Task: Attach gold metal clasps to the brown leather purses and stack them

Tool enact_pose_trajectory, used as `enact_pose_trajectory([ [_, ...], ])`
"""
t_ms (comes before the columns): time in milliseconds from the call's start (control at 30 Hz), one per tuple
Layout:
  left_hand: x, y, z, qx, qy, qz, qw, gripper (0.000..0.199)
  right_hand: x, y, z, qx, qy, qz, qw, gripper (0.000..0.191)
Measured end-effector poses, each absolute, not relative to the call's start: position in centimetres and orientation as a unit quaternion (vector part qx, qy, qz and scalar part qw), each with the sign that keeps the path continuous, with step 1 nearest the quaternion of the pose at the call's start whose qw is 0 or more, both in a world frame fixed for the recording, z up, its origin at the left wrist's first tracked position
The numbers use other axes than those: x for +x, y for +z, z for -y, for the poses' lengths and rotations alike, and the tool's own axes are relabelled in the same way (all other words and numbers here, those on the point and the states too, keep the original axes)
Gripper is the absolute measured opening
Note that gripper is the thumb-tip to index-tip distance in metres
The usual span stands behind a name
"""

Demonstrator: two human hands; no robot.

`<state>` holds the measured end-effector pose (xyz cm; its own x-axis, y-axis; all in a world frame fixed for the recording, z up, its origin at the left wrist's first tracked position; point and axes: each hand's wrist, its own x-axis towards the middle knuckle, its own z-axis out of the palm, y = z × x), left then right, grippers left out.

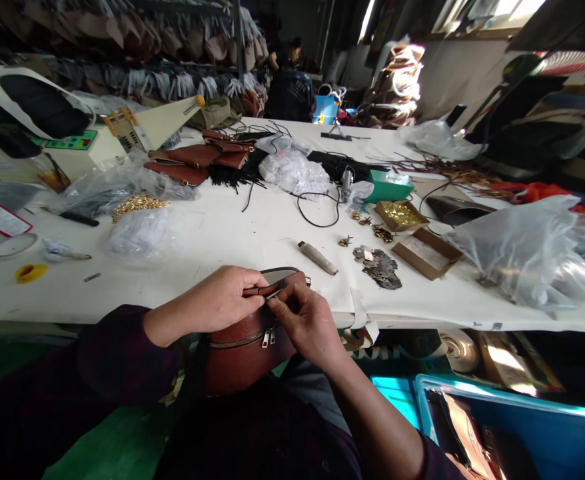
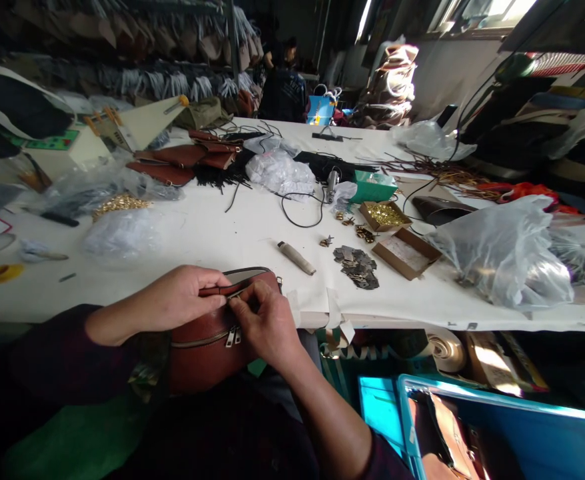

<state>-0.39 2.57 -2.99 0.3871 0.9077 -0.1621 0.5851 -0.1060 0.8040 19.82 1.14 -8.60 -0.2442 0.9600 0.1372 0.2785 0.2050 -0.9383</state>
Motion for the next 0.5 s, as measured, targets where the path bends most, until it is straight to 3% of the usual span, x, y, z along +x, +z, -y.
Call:
enact_pose_trajectory([
  [200, -0.1, -3.6, -2.2, 0.739, 0.199, -0.491, 0.416, 0.036, 19.7, -9.4, -0.7, -0.483, 0.391, 0.649, 0.438, 0.023],
  [333, -0.8, -3.5, -2.6, 0.707, 0.198, -0.505, 0.454, 0.040, 21.4, -8.7, -1.1, -0.437, 0.444, 0.673, 0.400, 0.016],
  [500, -1.9, -2.4, -3.0, 0.682, 0.169, -0.500, 0.507, 0.045, 24.0, -7.1, -2.5, -0.421, 0.243, 0.739, 0.465, 0.034],
])
